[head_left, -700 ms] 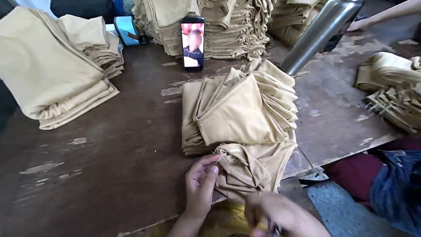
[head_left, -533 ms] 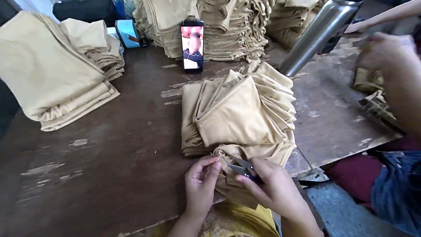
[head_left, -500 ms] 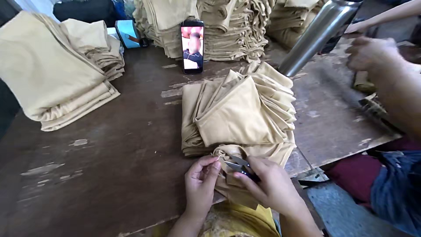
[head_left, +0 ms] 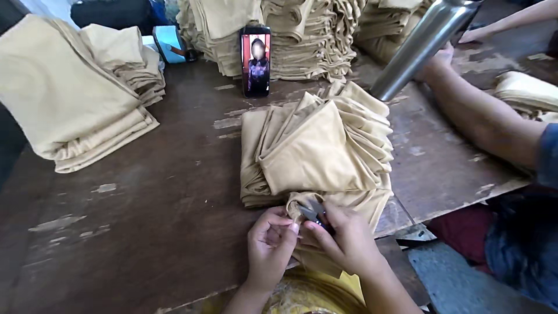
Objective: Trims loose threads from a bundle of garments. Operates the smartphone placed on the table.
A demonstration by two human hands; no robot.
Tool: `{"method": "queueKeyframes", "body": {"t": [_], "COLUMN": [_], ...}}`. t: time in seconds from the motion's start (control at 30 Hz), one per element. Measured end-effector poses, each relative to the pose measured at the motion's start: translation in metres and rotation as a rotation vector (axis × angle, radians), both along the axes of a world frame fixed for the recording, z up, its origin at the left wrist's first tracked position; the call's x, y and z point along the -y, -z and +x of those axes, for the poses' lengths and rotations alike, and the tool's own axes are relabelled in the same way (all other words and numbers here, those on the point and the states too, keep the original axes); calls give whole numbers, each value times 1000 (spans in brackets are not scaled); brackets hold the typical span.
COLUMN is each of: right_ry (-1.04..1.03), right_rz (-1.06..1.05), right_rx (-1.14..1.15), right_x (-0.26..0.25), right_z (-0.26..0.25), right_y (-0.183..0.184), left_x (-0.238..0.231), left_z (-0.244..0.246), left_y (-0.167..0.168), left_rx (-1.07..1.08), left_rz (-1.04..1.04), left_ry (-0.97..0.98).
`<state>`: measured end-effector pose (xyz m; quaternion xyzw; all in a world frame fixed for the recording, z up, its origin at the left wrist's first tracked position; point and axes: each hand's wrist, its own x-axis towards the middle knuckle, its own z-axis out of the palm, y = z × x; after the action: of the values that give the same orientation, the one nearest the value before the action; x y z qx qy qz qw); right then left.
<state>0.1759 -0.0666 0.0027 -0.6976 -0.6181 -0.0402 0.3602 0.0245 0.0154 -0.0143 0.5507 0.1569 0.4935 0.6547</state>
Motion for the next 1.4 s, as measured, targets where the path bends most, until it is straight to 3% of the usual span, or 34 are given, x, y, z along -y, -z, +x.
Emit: {"method": "queueKeyframes", "body": {"t": [0.2,0.33,0.4,0.6,0.8,1.0,1.17,1.4], "right_ry": [41,-169,-165,-11,-336,-52,-67,-20], "right_rz": [91,322,373,59,221,-118,-142,-209], "right_rx": [-82,-374,-432,-210,-600,-168,50,198], "right_x": [5,27,34,10,34,35,30,25], "right_z": [15,28,31,28,38,26,17,10], "right_y": [5,-1,-5,5,-9,6,12,9], "left_x": [0,-12,-18,-19,-23,-29,-27,-24], "left_z": [2,-12,-16,-14,-25,-26,-25,-24], "left_y": [-10,-10,-10,-10,-13,-16,-15,-12], "left_rx": [-85,-228,-314,-312,-370,-527,-459,-455], "left_rz": [22,390,563,607,660,631,434,487], "left_ry": [-94,-198,-243,-222,-165,40,100,47]}}
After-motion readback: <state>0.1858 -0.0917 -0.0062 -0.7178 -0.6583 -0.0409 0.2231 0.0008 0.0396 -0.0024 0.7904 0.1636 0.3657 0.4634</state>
